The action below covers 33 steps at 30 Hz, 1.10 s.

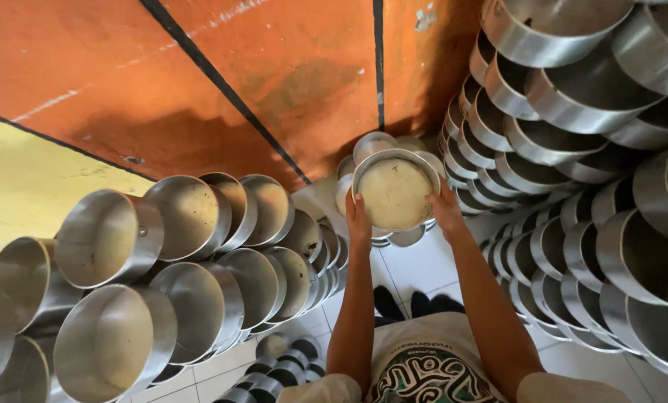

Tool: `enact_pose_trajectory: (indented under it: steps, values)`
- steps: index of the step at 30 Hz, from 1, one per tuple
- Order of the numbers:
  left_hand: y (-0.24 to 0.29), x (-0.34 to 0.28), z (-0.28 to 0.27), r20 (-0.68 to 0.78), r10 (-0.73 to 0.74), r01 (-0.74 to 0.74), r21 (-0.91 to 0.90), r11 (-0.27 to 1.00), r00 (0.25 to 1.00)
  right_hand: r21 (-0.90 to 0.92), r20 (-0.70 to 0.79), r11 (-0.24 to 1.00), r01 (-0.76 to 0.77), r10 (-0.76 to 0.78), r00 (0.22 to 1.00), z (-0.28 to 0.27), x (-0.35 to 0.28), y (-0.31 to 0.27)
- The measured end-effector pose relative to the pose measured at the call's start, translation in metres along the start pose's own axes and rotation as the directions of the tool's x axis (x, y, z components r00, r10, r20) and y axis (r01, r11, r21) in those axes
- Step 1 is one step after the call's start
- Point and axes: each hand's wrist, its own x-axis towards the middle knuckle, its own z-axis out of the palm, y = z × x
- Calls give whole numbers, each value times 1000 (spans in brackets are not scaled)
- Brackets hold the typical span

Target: Organizing and stacking metal baking pans in a bakery environment.

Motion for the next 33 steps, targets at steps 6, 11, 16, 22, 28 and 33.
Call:
enact_pose_trajectory:
  steps: [6, 11, 16, 22, 28, 33]
  values:
    - [-43, -3, -12, 24, -22, 21, 68, 998, 999, 132, -36, 990, 39, -34, 999, -7, 8, 83]
    - [-70, -8, -9, -35, -85, 87, 64, 994, 996, 96, -61, 994, 59, -53, 997, -7, -7, 78]
    - [-136, -14, -18, -143, -191, 203, 74, 976, 971, -253, -162, 956, 145, -190, 968, -21, -5, 129]
    - [-167, -27, -14, -250, -237, 296, 234, 926, 939, -474, -193, 880, -27, -74, 978, -25, -6, 164]
    - [-220, -35, -19, -261, -192, 291, 422, 859, 946, -498, -140, 867, 7, -88, 986, -28, 2, 193]
    - [-266, -35, -22, -179, -119, 210, 685, 698, 977, -474, -155, 872, -124, 55, 986, -19, 15, 204]
